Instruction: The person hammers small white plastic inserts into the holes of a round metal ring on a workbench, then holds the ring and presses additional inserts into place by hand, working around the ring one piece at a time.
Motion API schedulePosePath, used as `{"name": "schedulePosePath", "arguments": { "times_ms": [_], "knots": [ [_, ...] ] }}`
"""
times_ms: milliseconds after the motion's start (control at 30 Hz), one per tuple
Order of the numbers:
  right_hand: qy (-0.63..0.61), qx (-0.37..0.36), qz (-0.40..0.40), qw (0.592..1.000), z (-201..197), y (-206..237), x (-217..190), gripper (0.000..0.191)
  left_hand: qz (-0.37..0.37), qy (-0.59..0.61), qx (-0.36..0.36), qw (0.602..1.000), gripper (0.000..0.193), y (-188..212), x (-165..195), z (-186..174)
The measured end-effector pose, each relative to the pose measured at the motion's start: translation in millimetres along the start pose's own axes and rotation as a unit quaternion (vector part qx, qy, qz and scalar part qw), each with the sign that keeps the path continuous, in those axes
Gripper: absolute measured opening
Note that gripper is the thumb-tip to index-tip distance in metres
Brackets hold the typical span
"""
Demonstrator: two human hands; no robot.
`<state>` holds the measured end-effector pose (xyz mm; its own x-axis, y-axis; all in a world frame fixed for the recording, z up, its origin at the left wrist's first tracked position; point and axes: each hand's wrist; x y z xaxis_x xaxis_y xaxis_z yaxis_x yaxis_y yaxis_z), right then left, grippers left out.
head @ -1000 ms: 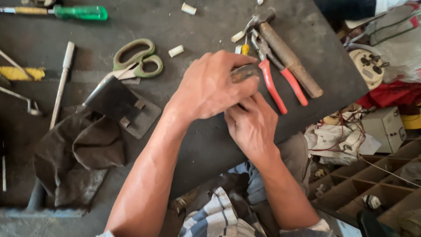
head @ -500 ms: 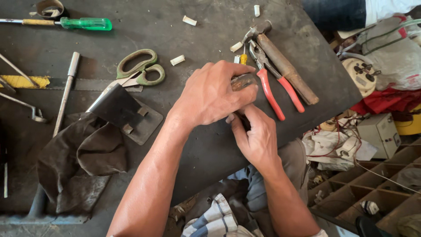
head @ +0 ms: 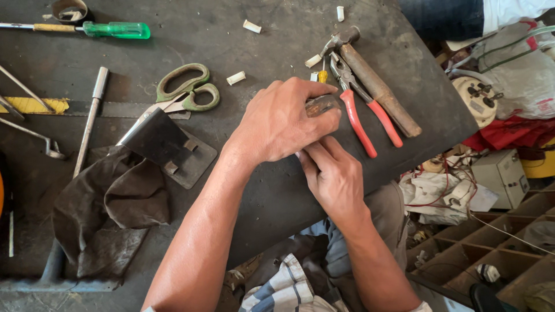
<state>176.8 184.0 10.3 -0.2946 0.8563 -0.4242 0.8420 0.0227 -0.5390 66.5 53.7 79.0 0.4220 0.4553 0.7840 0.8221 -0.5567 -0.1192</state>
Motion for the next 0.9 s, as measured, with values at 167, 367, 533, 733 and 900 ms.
{"name": "schedulePosePath", "arguments": {
  "times_ms": [167,367,533,733,900],
  "knots": [
    [0.019,-0.014,-0.015,1.0,-2,3,-2,0.014,-0.006,0.003,-0.006,1.0,0.052,0,0,0],
    [0.033,-0.022,-0.047,0.998,-2,-4,-2,0.011,0.015,-0.008,0.012,1.0,0.051,0,-2,2],
    [0.024,-0.03,-0.064,0.997,-5,-5,0,0.013,0.018,-0.004,0.013,1.0,0.051,0,-3,3],
    [0.014,-0.043,-0.067,0.997,-3,-8,5,0.009,0.021,-0.008,0.012,1.0,0.05,0,1,2],
    [0.009,-0.034,-0.058,0.998,-1,-7,6,0.012,0.007,-0.01,0.01,1.0,0.049,0,-2,0]
  ]
}}
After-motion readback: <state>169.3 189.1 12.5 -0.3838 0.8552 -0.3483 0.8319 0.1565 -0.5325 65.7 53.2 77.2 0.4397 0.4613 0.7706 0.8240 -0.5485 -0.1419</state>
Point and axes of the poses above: each hand's wrist, its own y-axis away from the middle knuckle, its own z-axis out of the palm, x = y × z, and after that the axes turned 5 degrees about -y, right-handed
